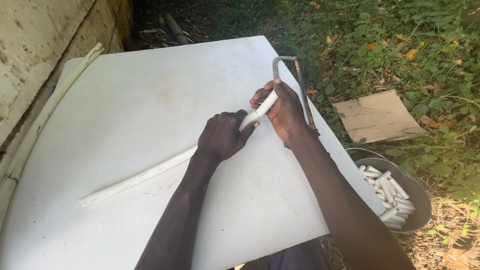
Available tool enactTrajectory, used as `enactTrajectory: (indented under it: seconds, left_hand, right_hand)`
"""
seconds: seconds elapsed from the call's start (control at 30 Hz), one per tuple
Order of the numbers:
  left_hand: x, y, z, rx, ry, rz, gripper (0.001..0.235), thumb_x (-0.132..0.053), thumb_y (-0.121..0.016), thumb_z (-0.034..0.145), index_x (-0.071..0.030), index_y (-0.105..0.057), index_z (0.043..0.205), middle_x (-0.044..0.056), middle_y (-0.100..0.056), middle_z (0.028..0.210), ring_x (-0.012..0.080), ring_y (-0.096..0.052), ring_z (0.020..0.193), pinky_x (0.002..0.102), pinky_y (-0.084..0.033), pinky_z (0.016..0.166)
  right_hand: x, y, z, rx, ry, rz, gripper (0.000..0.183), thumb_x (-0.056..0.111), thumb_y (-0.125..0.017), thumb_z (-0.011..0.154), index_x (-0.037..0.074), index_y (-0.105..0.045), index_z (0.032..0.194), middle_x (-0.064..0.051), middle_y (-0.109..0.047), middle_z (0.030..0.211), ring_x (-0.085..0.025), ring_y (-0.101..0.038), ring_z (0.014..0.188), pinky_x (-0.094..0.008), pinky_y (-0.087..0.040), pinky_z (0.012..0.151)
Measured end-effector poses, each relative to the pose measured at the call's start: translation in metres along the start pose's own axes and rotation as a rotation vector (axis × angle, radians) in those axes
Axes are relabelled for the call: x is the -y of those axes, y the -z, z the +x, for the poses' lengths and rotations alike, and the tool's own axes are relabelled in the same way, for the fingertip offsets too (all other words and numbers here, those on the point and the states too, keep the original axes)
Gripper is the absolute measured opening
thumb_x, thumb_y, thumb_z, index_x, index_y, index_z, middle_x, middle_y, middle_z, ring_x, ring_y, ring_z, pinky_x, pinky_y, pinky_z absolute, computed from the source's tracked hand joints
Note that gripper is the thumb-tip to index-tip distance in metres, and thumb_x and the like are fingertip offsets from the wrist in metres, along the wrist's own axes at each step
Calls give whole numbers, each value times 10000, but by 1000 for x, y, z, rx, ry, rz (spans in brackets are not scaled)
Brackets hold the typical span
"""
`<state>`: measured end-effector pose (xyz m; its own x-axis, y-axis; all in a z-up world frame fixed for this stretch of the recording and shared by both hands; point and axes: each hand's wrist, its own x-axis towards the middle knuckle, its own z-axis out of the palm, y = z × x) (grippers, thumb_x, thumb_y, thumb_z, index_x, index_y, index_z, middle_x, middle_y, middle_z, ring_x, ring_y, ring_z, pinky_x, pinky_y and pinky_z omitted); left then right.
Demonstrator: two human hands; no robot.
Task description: Cutting white plastic pipes into small segments using a manual hacksaw on a makeshift workbench.
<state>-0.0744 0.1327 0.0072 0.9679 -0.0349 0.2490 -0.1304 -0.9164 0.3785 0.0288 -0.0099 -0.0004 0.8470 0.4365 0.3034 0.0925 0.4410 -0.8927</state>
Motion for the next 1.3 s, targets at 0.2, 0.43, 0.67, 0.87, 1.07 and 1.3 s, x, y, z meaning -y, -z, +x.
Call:
enactTrajectory:
  seconds: [0.2, 0.43, 0.67, 0.87, 1.07, 1.3]
  left_hand:
    - [12, -15, 6, -19, -12, 50, 432, -352, -489, 1014, -68, -596, 1321, 117, -734, 822, 200, -740, 723, 374, -611, 844]
    - [8, -8, 0, -8, -29, 43, 417, -331, -512, 1005, -61, -605, 1310, 125, -739, 831, 225, -745, 729, 383, -614, 837]
    - [4, -7, -2, -11, -52, 32, 411, -339, -547, 983, -79, -623, 1291, 114, -743, 829, 246, -744, 731, 405, -619, 831]
    - [2, -11, -2, -2, -90, 34, 385, -324, -571, 971, -90, -638, 1268, 102, -741, 816, 253, -744, 751, 408, -616, 837]
    - [7, -17, -1, -24, -110, 10, 339, -355, -607, 950, -106, -679, 1168, 86, -715, 727, 244, -731, 695, 399, -624, 771]
    - [7, -18, -6, -42, -155, 3, 328, -409, -585, 951, -128, -692, 1083, 86, -693, 699, 269, -722, 685, 439, -611, 733]
  right_hand:
    - [-31, 11, 8, -50, -28, 348, 261, 412, -465, 1019, 174, -474, 914, 36, -443, 682, -130, -567, 699, -347, -551, 815]
    - [-31, 7, 0, -55, -12, 417, 270, 414, -448, 1026, 195, -471, 870, 64, -406, 624, -91, -499, 601, -295, -508, 721]
    - [-37, 21, 9, -49, -72, 735, 283, 381, -463, 1020, 169, -517, 839, 58, -378, 622, -108, -458, 592, -280, -469, 686]
    - [-29, 24, 11, -45, -36, 690, 269, 370, -478, 1016, 166, -537, 851, 46, -391, 642, -113, -470, 627, -298, -476, 732]
    - [-18, 28, 6, -40, -13, 638, 76, 209, -531, 917, 145, -567, 938, -9, -461, 724, -171, -542, 751, -370, -503, 861]
    - [-1, 86, -12, -190, -2, 528, 299, 9, -557, 862, 57, -599, 1155, -118, -661, 980, -270, -663, 1044, -464, -509, 1064]
